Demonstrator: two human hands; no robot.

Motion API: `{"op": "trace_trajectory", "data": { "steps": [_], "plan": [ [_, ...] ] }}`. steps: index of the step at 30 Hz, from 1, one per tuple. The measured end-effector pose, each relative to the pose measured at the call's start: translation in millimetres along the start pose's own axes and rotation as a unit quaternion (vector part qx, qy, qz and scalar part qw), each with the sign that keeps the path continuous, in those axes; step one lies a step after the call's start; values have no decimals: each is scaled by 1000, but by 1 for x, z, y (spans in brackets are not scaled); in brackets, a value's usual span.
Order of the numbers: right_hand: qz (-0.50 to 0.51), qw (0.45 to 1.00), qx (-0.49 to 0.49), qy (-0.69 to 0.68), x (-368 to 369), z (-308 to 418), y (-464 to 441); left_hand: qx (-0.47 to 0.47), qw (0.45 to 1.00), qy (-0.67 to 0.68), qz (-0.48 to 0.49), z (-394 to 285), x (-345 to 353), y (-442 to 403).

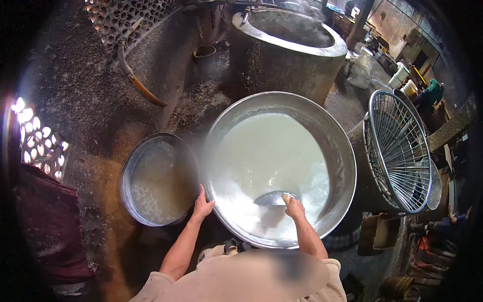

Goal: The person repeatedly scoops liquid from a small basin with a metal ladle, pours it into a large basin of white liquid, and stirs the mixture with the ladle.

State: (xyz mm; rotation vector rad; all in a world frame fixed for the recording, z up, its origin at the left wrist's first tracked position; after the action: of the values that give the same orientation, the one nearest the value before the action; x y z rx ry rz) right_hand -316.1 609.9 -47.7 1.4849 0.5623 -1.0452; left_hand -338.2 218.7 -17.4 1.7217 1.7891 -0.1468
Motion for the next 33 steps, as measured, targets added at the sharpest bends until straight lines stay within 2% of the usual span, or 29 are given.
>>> {"op": "trace_trajectory", "data": {
  "steps": [2,4,6,8,11,12,14,16,17,18,20,22,24,26,29,33],
  "plan": [
    [0,1000,5,1,2,-31,18,34,999,7,-30,4,5,1],
    [-29,999,-12,11,4,-65,31,-6,999,37,-30,2,8,5],
    [-46,998,-29,27,2,-104,38,1,999,23,-48,5,15,9],
    [-58,996,-70,-1,-25,-132,65,-2,996,37,-85,18,26,9],
    [-61,997,-50,-18,-82,-159,90,-9,993,51,-106,18,33,11],
    [-103,991,-86,-15,-89,-179,87,-26,991,65,-111,17,34,11],
    [-61,990,-49,-117,-150,-174,107,-31,989,87,-114,28,40,5],
    [-74,985,-19,-154,-180,-179,101,-29,989,73,-126,21,39,8],
    [-136,980,-14,-143,-175,-188,82,-18,989,58,-136,14,39,12],
    [-136,980,-15,-144,-164,-190,61,-17,989,58,-137,8,39,13],
    [-272,951,38,-140,-156,-180,25,-30,990,69,-122,9,37,13],
    [-281,944,85,-152,-141,-173,-16,-40,987,107,-115,29,39,4],
    [-261,952,65,-144,-110,-182,-59,-47,982,147,-109,36,43,0],
    [-171,958,76,-216,-83,-178,-77,-49,983,137,-109,36,41,-2],
    [-131,970,40,-202,-61,-151,-64,-44,990,72,-116,33,38,-1],
    [-67,967,25,-243,-31,-108,-38,-53,989,107,-93,43,34,-8]
  ]
}}
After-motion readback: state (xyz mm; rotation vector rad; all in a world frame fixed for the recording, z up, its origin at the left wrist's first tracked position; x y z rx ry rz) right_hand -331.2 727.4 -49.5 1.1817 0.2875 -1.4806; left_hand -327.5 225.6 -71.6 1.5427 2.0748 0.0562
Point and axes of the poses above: each hand's wrist, its own y-axis away from the middle knuckle, its own x-axis out of the palm, z = x × y, the point moved 1 cm from there along -y, towards the middle knuckle, and after that the axes turned 11 degrees about y, right-handed, at the moved point
